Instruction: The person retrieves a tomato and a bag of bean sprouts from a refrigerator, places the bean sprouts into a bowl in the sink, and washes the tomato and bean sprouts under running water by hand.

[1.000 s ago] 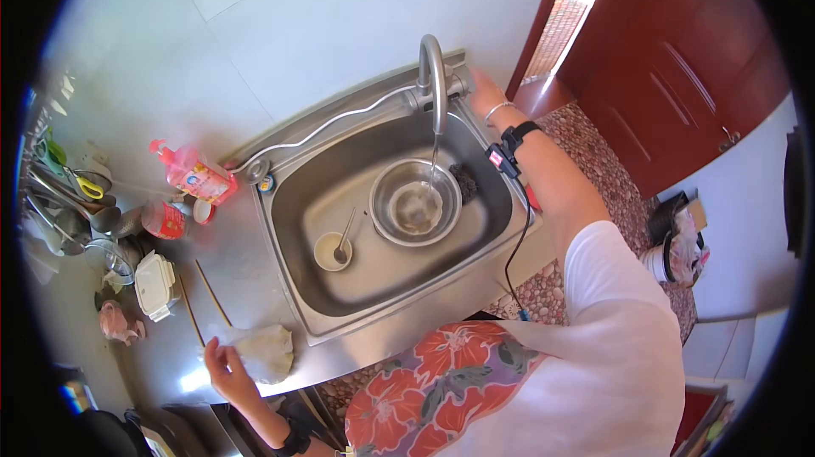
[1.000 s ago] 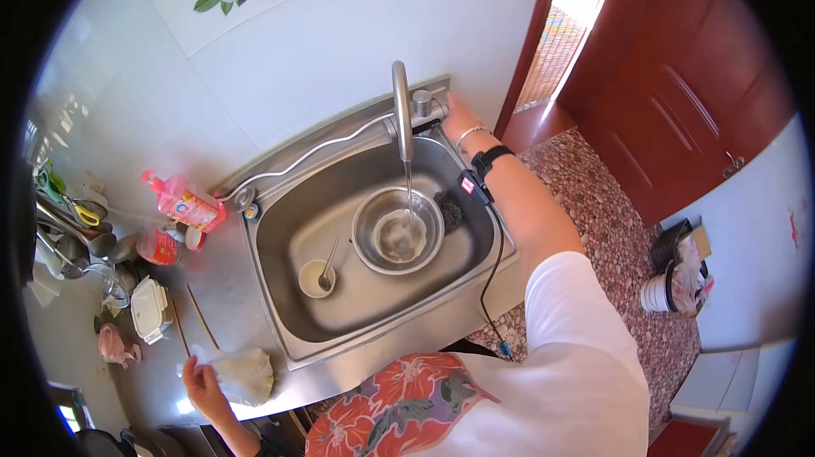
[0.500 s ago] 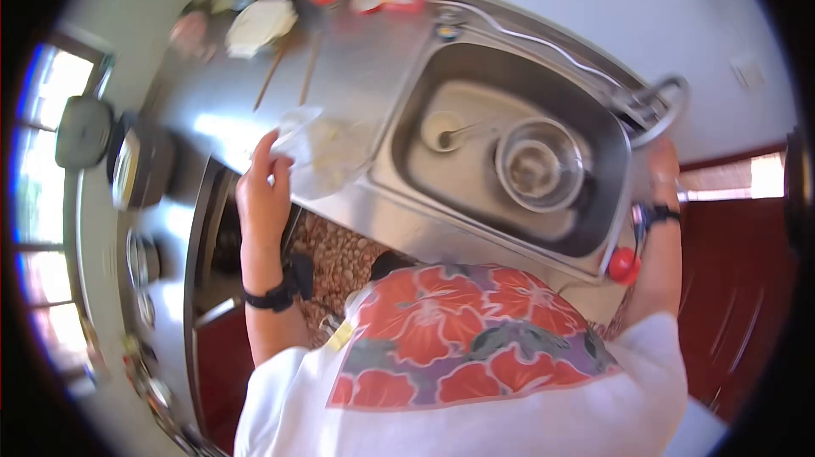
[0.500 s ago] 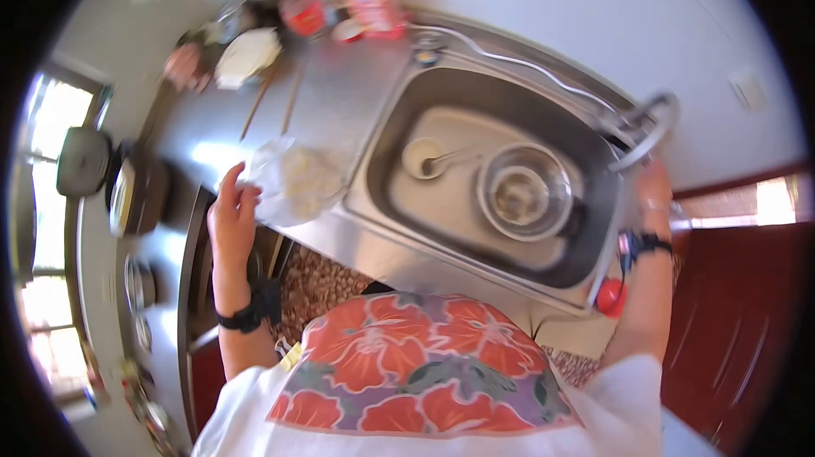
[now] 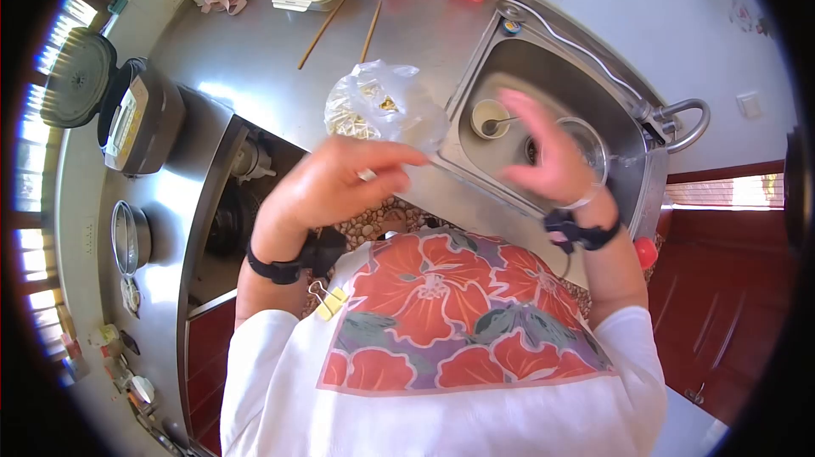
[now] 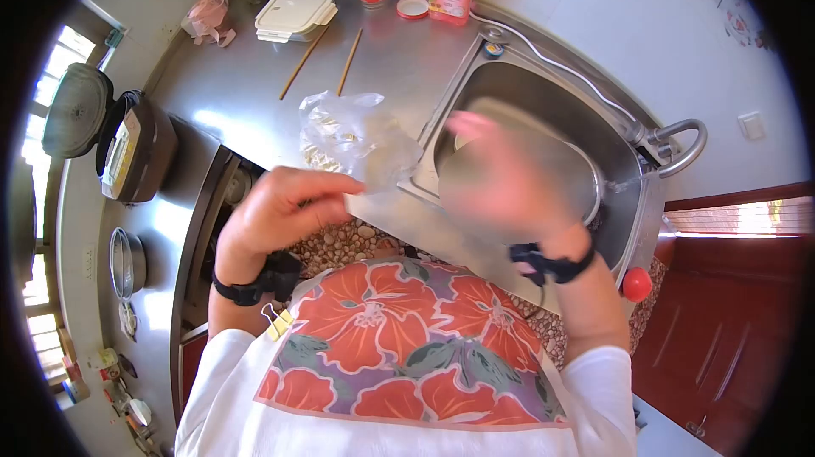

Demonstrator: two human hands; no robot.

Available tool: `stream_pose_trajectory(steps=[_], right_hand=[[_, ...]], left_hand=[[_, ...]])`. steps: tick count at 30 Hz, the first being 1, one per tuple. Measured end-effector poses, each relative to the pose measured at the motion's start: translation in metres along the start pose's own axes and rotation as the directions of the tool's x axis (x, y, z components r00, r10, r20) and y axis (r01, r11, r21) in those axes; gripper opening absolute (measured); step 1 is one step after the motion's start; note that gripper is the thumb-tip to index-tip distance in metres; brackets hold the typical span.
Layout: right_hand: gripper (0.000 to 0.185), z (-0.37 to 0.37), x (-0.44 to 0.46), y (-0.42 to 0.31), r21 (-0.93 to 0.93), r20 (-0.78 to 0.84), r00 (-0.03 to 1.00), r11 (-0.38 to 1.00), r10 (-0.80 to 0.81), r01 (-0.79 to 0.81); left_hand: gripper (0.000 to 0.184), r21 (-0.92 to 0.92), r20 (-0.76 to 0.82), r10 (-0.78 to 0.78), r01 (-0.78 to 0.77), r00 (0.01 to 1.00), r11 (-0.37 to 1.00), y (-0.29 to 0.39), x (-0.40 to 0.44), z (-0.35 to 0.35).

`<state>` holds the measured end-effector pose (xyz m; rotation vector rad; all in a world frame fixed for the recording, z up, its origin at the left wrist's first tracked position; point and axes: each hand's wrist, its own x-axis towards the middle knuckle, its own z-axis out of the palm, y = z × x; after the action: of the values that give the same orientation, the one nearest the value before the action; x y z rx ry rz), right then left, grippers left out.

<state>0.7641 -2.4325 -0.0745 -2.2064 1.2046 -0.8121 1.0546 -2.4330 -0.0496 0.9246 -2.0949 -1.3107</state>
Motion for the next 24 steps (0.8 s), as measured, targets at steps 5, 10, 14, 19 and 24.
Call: stream_pose_trajectory(steps=[5, 10, 14, 19, 24], right_hand=[[0.042, 0.099, 0.066, 0.009, -0.011, 0.024, 0.999, 0.999, -0.046, 0.046], [0.014, 0.091, 0.055, 0.003, 0.2, -0.138, 0.989, 0.979, 0.054, -0.026], [0.013, 0.071, 0.029, -0.009, 0.156, -0.06, 0.98, 0.971, 0.19, -0.179], [0.018, 0.063, 0.003, 0.007, 0.128, -0.122, 0.942, 0.946, 0.313, -0.297], [0.022, 0.04, 0.037, -0.053, 0.478, -0.271, 0.947, 0.878, 0.174, -0.024]], left_hand=[[0.017, 0.317, -0.402, -0.17, 0.311, 0.9, 0.896, -0.058, -0.019, -0.056], [0.029, 0.563, -0.326, 0.319, -0.088, 0.89, 0.822, -0.1, 0.035, -0.037], [0.028, 0.773, -0.13, 0.339, -0.119, 0.932, 0.624, -0.118, 0.071, -0.028], [0.016, 0.084, -0.556, 0.002, 0.054, 0.831, 0.995, -0.112, 0.015, -0.074], [0.018, -0.406, -0.573, -0.237, -0.021, 0.785, 0.914, -0.118, -0.016, -0.069]])
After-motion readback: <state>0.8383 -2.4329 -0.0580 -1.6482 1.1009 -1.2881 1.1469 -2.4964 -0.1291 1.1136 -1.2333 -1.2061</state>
